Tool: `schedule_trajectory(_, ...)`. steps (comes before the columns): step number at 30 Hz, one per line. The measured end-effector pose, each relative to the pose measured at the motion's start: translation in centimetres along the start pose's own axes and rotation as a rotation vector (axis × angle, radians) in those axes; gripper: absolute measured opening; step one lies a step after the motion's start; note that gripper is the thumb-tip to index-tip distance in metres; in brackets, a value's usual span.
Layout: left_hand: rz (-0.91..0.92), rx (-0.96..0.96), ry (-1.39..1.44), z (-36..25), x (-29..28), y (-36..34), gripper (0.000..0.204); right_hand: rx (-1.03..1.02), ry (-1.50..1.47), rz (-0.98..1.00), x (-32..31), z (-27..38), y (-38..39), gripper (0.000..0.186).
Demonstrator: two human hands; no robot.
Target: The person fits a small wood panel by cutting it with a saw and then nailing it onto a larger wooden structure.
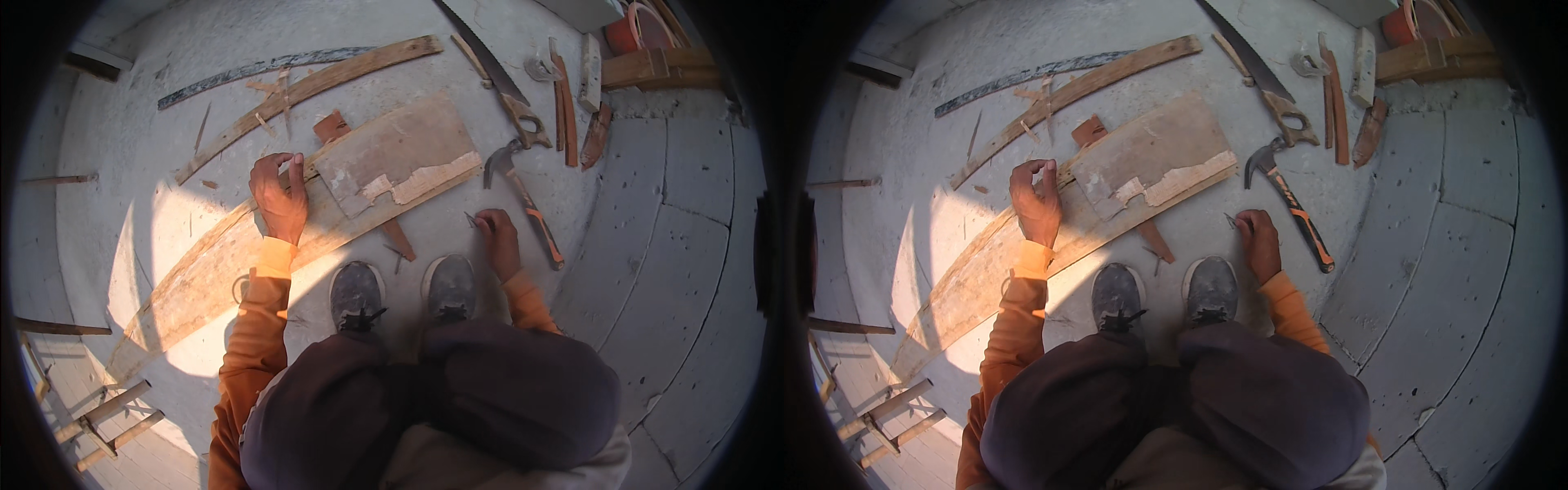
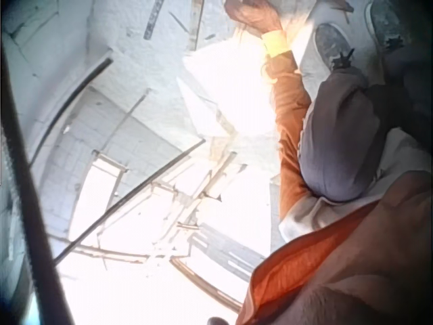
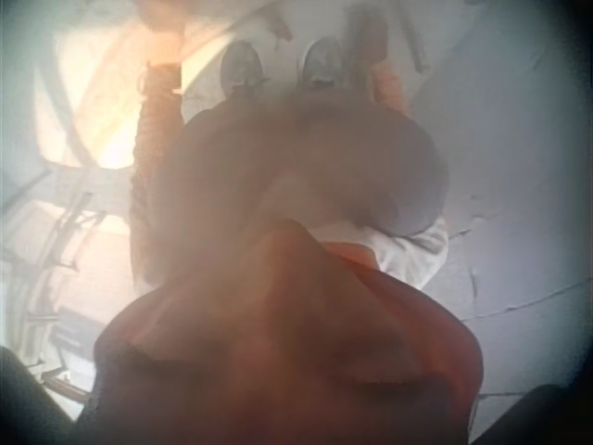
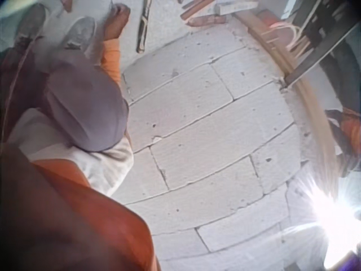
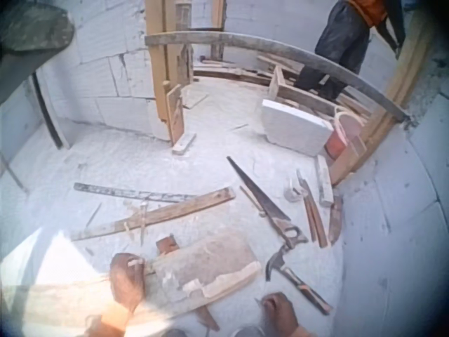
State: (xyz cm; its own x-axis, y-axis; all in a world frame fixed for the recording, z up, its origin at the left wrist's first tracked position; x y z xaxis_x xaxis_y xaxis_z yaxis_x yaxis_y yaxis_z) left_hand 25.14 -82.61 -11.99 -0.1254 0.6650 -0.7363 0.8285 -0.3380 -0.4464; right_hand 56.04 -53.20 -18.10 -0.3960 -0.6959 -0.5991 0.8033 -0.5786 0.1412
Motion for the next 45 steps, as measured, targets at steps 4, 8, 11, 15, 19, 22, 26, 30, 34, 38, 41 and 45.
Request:
schedule_trajectory(4, 0.090, 0.191, 0.122, -6.7, 0.0, 4.5, 0.016, -0.005, 0.023, 0.021, 1.1, 0.5, 0.0, 0.012)
schedule_trajectory(8, 0.402, 0.375, 0.371, -10.0, 1.7, 9.2, 0.017, 0.023, 0.091, 0.075, 1.0, 0.2, -0.5, 0.011)
schedule_trajectory(11, 0.643, 0.499, 0.442, -12.5, 2.9, 11.5, 0.021, 0.035, 0.122, 0.068, 0.0, 0.1, -0.3, 0.010)
schedule_trajectory(15, 0.602, 0.534, 0.437, -13.4, 2.7, 12.2, 0.030, -0.017, 0.084, 0.239, -1.0, 6.5, 0.7, 0.009)
schedule_trajectory(19, 0.545, 0.519, 0.466, -13.3, 2.5, 12.4, 0.033, -0.016, -0.048, 0.477, -1.0, 12.4, 1.4, 0.010)
schedule_trajectory(22, 0.600, 0.496, 0.463, -12.6, 2.1, 12.7, 0.030, -0.012, -0.048, 0.548, -0.3, 13.7, 1.2, 0.010)
schedule_trajectory(26, 0.626, 0.401, 0.516, -11.0, 1.5, 12.1, 0.025, -0.128, -0.042, 0.509, 1.2, 15.1, 0.6, 0.016)
schedule_trajectory(30, 0.212, 0.137, 0.350, -6.0, 0.2, 6.6, 0.026, -0.325, 0.016, 0.414, 2.7, 17.3, -1.5, 0.033)
schedule_trajectory(34, 0.068, -0.080, 0.120, -0.4, -0.5, 2.2, 0.018, -0.712, 0.219, 0.284, 6.5, 17.3, -4.2, 0.058)
schedule_trajectory(38, 0.034, 0.057, 0.155, 1.0, 2.0, 2.7, 0.013, -0.835, 0.242, 0.203, 10.5, 15.6, -4.3, 0.071)
schedule_trajectory(41, 0.053, 0.047, 0.163, 1.7, 2.2, 2.9, 0.015, -0.837, 0.244, 0.154, 12.5, 15.8, -4.4, 0.068)
schedule_trajectory(45, 0.053, 0.032, 0.108, 2.0, 2.8, 3.4, 0.010, -0.845, 0.301, 0.097, 13.8, 14.5, -4.4, 0.059)
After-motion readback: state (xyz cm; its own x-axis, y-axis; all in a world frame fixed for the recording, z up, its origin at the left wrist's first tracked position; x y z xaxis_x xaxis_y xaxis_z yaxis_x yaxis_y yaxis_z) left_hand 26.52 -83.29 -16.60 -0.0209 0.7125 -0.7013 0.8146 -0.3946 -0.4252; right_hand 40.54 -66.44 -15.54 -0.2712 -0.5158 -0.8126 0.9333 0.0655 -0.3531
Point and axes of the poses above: each hand's wrist, its own y-axis away from the middle knuckle, its own x-axis out of the palm, z = x × y, the point moved 3 cm from there along -y, towards the middle knuckle, and after that the axes turned 5 degrees about -y, right-handed, at the moved point
